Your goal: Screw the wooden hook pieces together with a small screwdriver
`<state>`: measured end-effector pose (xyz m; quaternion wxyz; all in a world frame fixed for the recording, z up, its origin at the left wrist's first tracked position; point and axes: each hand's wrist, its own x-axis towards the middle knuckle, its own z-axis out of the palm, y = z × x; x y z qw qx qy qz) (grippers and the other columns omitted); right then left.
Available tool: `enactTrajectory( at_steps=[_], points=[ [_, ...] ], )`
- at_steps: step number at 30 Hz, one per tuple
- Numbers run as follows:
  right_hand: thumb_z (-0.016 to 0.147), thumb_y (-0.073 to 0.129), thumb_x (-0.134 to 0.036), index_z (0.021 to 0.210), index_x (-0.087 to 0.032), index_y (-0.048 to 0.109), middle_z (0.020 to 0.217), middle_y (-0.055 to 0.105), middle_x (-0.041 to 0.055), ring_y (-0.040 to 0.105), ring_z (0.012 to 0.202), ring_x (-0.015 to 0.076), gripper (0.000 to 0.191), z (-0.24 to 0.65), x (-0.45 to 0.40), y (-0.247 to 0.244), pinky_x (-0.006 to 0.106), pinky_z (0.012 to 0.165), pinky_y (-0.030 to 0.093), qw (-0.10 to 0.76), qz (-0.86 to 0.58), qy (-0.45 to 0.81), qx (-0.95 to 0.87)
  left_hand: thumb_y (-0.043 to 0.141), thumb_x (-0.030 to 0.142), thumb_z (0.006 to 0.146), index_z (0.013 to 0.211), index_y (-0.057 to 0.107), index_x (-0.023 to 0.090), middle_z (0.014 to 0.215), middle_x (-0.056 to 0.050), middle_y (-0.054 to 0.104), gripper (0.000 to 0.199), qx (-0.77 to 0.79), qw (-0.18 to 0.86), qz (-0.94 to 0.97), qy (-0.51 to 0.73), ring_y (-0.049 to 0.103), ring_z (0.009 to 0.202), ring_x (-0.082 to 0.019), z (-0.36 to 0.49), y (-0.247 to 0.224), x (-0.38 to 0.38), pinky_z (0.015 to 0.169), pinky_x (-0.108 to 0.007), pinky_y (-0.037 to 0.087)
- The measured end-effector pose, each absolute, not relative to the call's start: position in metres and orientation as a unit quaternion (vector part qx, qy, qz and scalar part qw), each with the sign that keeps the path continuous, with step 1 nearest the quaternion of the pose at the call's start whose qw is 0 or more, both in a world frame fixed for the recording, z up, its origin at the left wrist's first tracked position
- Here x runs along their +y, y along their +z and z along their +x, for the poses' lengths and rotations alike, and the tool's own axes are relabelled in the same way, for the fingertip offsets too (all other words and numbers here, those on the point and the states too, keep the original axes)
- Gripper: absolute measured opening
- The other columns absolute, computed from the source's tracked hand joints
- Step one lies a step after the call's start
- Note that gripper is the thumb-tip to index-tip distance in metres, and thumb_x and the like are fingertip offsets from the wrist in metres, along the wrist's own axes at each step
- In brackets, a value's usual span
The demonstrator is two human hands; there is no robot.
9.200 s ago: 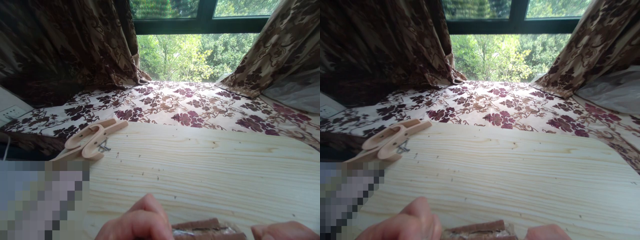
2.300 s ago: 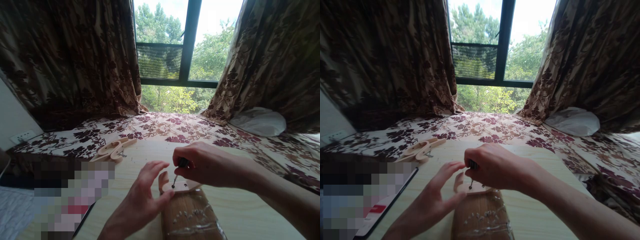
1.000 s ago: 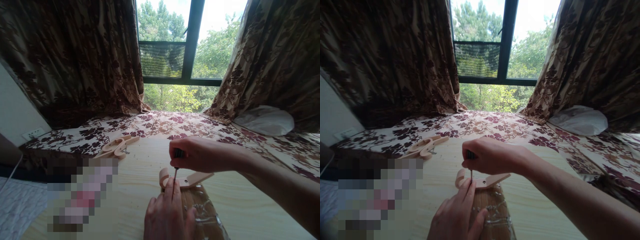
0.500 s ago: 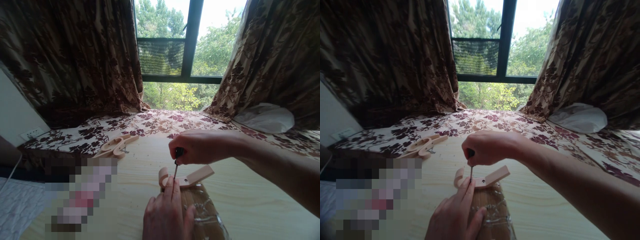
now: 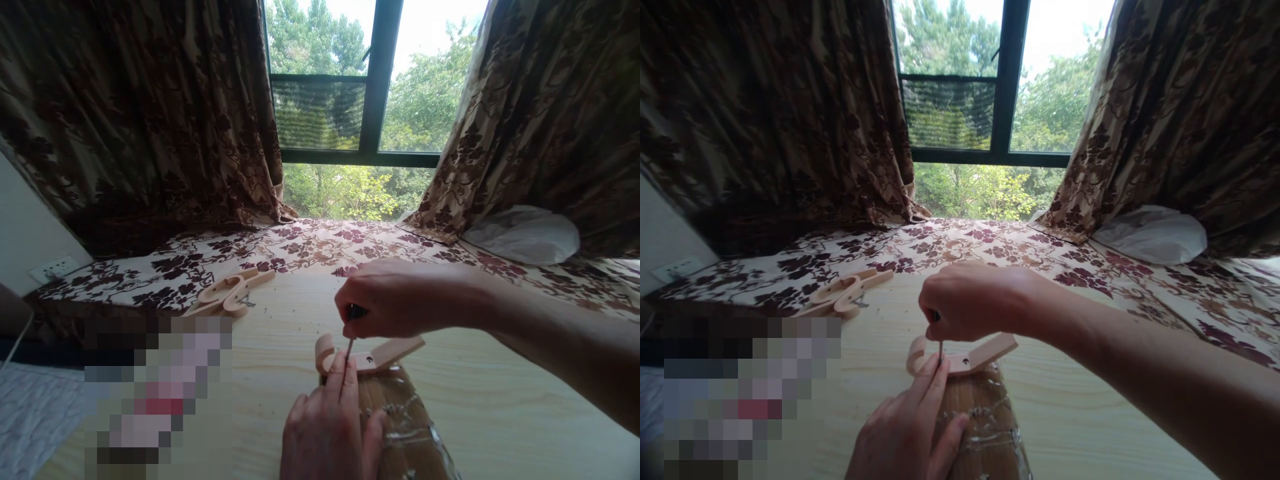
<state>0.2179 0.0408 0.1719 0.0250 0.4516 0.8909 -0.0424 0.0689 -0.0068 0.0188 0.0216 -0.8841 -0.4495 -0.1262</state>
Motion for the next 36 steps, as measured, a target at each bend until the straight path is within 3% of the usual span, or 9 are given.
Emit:
enactTrajectory(
  at_steps=[3,7,10,14,20,23,29,32,36],
  points=[
    [0.079,0.058,-0.032,0.078,-0.019,0.068,0.062,0.061,0.0,0.043,0.051,0.0097,0.017,0.217,0.042,0.174,0.024,0.047,0.027,0.03,0.477,-0.036,0.877,0.048,0.026,0.082,0.132,0.046,0.011,0.135,-0.015,0.047,0.053,-0.449,0.028,-0.885,-0.119,0.064,0.101,-0.025,0.068,0.018,-0.006,0.079,-0.035,0.053],
    [0.075,0.058,-0.021,0.097,-0.022,0.068,0.078,0.067,0.0016,0.052,0.061,0.0113,0.024,0.218,0.036,0.177,0.023,0.052,0.031,0.024,0.456,-0.044,0.889,0.046,0.026,0.082,0.133,0.045,0.01,0.137,-0.014,0.046,0.054,-0.432,0.012,-0.894,-0.115,0.064,0.1,-0.026,0.066,0.018,-0.003,0.076,-0.035,0.055],
    [0.074,0.054,-0.014,0.085,-0.021,0.068,0.074,0.066,0.0005,0.053,0.062,0.0109,0.019,0.219,0.033,0.174,0.023,0.052,0.031,0.018,0.449,-0.051,0.892,0.046,0.025,0.081,0.133,0.045,0.008,0.137,-0.015,0.045,0.054,-0.434,0.005,-0.893,-0.117,0.065,0.098,-0.026,0.065,0.018,-0.002,0.076,-0.037,0.055],
    [0.079,0.056,-0.027,0.076,-0.019,0.067,0.063,0.062,-0.0006,0.047,0.053,0.0099,0.014,0.221,0.035,0.17,0.024,0.048,0.028,0.017,0.469,-0.037,0.882,0.047,0.025,0.081,0.132,0.046,0.008,0.135,-0.017,0.047,0.054,-0.429,0.006,-0.894,-0.126,0.065,0.097,-0.027,0.065,0.018,-0.002,0.074,-0.037,0.055],
    [0.076,0.058,-0.023,0.093,-0.021,0.067,0.073,0.066,0.0011,0.05,0.059,0.0114,0.019,0.222,0.036,0.175,0.023,0.051,0.029,0.017,0.467,-0.031,0.884,0.046,0.026,0.082,0.133,0.046,0.009,0.136,-0.016,0.047,0.053,-0.427,0.008,-0.896,-0.126,0.065,0.098,-0.027,0.064,0.017,-0.001,0.075,-0.036,0.055],
    [0.076,0.056,-0.018,0.086,-0.021,0.068,0.072,0.065,0.0009,0.05,0.06,0.011,0.016,0.221,0.036,0.176,0.023,0.051,0.029,0.013,0.45,-0.032,0.892,0.044,0.026,0.083,0.133,0.044,0.007,0.136,-0.017,0.046,0.054,-0.427,0.009,-0.897,-0.113,0.063,0.103,-0.027,0.065,0.019,-0.002,0.077,-0.036,0.055],
    [0.081,0.056,-0.035,0.078,-0.018,0.068,0.061,0.06,0.0005,0.043,0.051,0.0104,0.021,0.219,0.034,0.174,0.025,0.047,0.025,0.029,0.483,-0.001,0.875,0.044,0.026,0.084,0.134,0.043,0.007,0.137,-0.017,0.045,0.054,-0.426,0.008,-0.899,-0.103,0.063,0.103,-0.027,0.065,0.019,-0.002,0.078,-0.037,0.055],
    [0.076,0.058,-0.025,0.093,-0.019,0.066,0.072,0.063,0.0016,0.048,0.057,0.0112,0.019,0.219,0.032,0.175,0.024,0.049,0.028,0.011,0.467,-0.021,0.884,0.044,0.025,0.084,0.134,0.043,0.007,0.137,-0.016,0.044,0.053,-0.427,0.003,-0.898,-0.107,0.063,0.103,-0.027,0.065,0.021,-0.003,0.079,-0.037,0.055],
    [0.075,0.054,-0.016,0.082,-0.019,0.065,0.073,0.064,0.0024,0.049,0.061,0.0116,0.014,0.218,0.032,0.171,0.024,0.051,0.028,0.008,0.455,-0.018,0.89,0.044,0.026,0.084,0.134,0.043,0.007,0.137,-0.016,0.045,0.054,-0.431,-0.001,-0.896,-0.106,0.063,0.104,-0.027,0.066,0.023,-0.003,0.079,-0.037,0.055]
  ],
)
